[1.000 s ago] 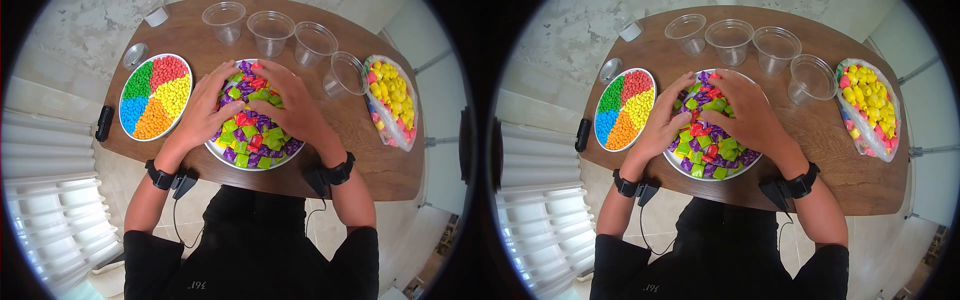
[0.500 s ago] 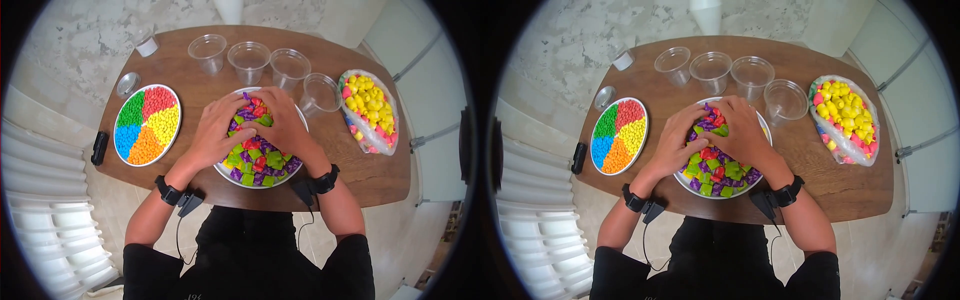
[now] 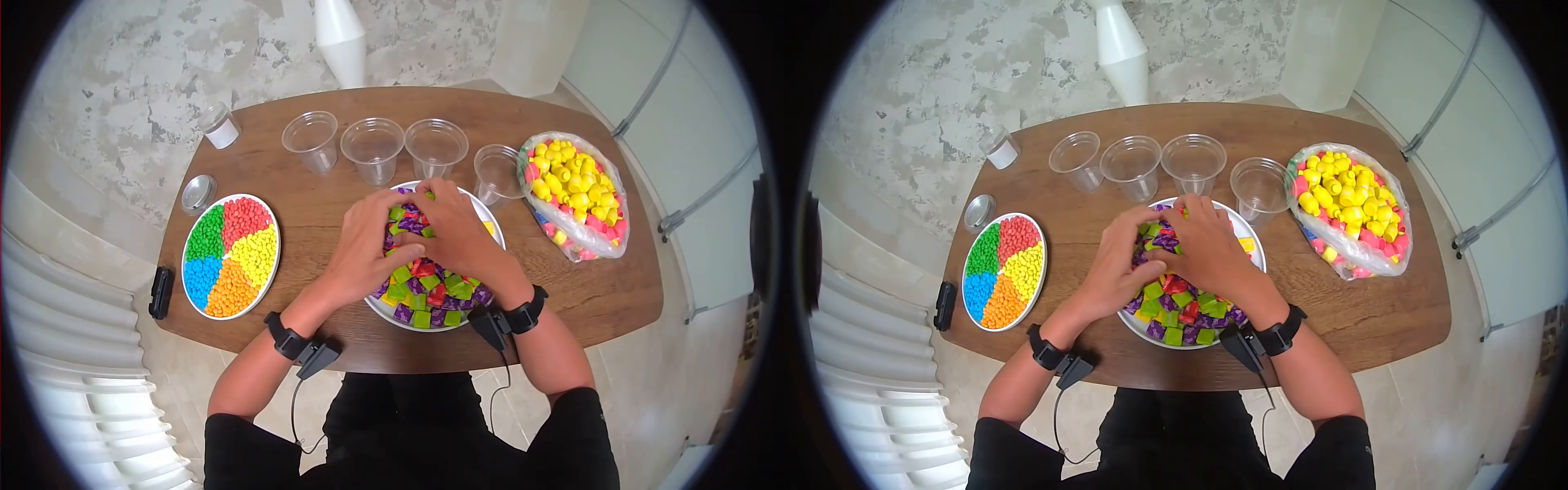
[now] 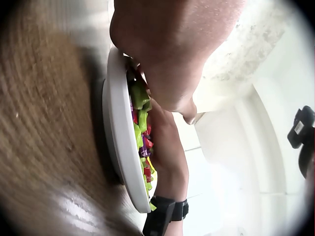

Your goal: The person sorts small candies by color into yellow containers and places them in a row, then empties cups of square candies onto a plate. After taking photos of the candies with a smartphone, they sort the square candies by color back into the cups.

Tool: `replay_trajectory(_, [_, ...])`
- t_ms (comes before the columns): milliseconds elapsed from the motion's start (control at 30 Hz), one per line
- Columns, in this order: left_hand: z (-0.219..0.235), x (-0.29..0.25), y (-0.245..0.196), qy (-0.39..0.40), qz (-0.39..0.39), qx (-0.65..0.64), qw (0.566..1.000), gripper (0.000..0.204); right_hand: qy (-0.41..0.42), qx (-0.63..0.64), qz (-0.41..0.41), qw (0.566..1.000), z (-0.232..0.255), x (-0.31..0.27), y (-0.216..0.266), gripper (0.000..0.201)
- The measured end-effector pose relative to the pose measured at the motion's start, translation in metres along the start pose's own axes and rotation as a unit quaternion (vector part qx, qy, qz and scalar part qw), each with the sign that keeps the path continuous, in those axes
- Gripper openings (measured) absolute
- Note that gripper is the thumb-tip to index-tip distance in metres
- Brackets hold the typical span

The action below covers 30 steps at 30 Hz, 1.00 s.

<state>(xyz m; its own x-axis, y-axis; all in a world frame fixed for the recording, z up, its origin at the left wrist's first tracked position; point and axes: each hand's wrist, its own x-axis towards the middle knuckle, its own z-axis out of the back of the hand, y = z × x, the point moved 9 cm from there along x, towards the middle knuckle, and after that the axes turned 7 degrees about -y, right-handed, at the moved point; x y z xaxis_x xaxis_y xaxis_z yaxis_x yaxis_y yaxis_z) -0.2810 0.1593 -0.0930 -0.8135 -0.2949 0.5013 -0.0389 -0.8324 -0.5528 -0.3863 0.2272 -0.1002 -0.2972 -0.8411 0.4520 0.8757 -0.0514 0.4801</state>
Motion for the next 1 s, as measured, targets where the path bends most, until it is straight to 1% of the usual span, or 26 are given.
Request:
replay_trajectory(67, [0.012,0.003,0.02,-0.061,0.061,-0.094,0.992,0.065,-0.009,0.021,0.003,1.0,0.007,-0.003,0.0,0.055])
replay_trajectory(100, [0.015,0.008,0.024,-0.059,0.06,-0.095,0.992,0.065,-0.019,0.04,0.01,0.999,0.014,-0.003,0.002,0.052])
replay_trajectory(133, [0.03,0.016,0.023,-0.109,0.04,-0.117,0.986,0.061,-0.02,0.038,0.009,0.999,0.023,-0.001,0.004,0.052])
replay_trajectory(167, [0.045,0.022,0.023,-0.159,0.021,-0.14,0.977,0.058,-0.079,0.045,0.049,0.995,0.046,0.001,0.016,0.046])
replay_trajectory(200, [0.052,0.031,0.022,-0.16,0.02,-0.145,0.976,0.058,-0.137,0.051,0.089,0.985,0.07,0.001,0.028,0.04])
replay_trajectory(233, [0.066,0.04,0.013,-0.182,-0.016,-0.096,0.979,0.055,-0.135,0.046,0.089,0.986,0.084,0.004,0.031,0.04])
replay_trajectory(267, [0.076,0.045,0.007,-0.204,-0.051,-0.046,0.977,0.052,-0.136,0.071,-0.006,0.988,0.099,0.007,0.016,0.033])
replay_trajectory(300, [0.079,0.048,0.011,-0.207,-0.052,-0.049,0.976,0.052,-0.137,0.096,-0.1,0.981,0.109,0.006,-0.002,0.027])
replay_trajectory(333, [0.078,0.052,0.023,-0.192,-0.008,-0.096,0.977,0.052,-0.136,0.093,-0.099,0.981,0.117,0.004,-0.005,0.027])
replay_trajectory(367, [0.075,0.054,0.033,-0.175,0.037,-0.141,0.974,0.052,-0.17,0.075,-0.147,0.971,0.129,-0.003,-0.019,0.025])
replay_trajectory(400, [0.072,0.054,0.039,-0.174,0.064,-0.176,0.967,0.055,-0.204,0.057,-0.196,0.957,0.139,-0.01,-0.032,0.026])
replay_trajectory(433, [0.072,0.053,0.041,-0.175,0.065,-0.178,0.966,0.055,-0.203,0.055,-0.196,0.958,0.141,-0.013,-0.036,0.026])
replay_trajectory(500, [0.063,0.047,0.043,-0.122,0.087,-0.061,0.987,0.056,-0.189,-0.034,-0.258,0.947,0.143,-0.023,-0.054,0.027])
replay_trajectory(533, [0.062,0.045,0.043,-0.122,0.094,-0.065,0.986,0.056,-0.169,-0.05,-0.263,0.949,0.139,-0.024,-0.059,0.03])
replay_trajectory(600, [0.055,0.043,0.036,-0.077,0.083,0.034,0.993,0.062,-0.164,-0.047,-0.254,0.952,0.128,-0.023,-0.063,0.027])
replay_trajectory(633, [0.055,0.042,0.036,-0.075,0.09,0.033,0.993,0.062,-0.171,-0.044,-0.242,0.954,0.125,-0.021,-0.063,0.024])
replay_trajectory(700, [0.047,0.041,0.042,-0.03,0.116,0.08,0.99,0.067,-0.16,-0.059,-0.25,0.953,0.118,-0.018,-0.061,0.026])
replay_trajectory(767, [0.044,0.04,0.049,-0.033,0.107,0.082,0.99,0.068,-0.155,-0.075,-0.257,0.951,0.115,-0.017,-0.063,0.029])
replay_trajectory(833, [0.042,0.038,0.055,-0.035,0.094,0.085,0.991,0.068,-0.182,-0.041,-0.226,0.956,0.111,-0.015,-0.067,0.028])
replay_trajectory(867, [0.043,0.038,0.059,-0.044,0.088,0.092,0.991,0.068,-0.184,-0.042,-0.227,0.955,0.108,-0.015,-0.073,0.028])
replay_trajectory(933, [0.041,0.038,0.062,-0.055,0.08,0.099,0.99,0.068,-0.199,-0.007,-0.198,0.96,0.103,-0.014,-0.079,0.025])
replay_trajectory(1000, [0.042,0.038,0.063,-0.068,0.08,0.089,0.99,0.057,-0.215,0.013,-0.191,0.958,0.1,-0.015,-0.084,0.024])
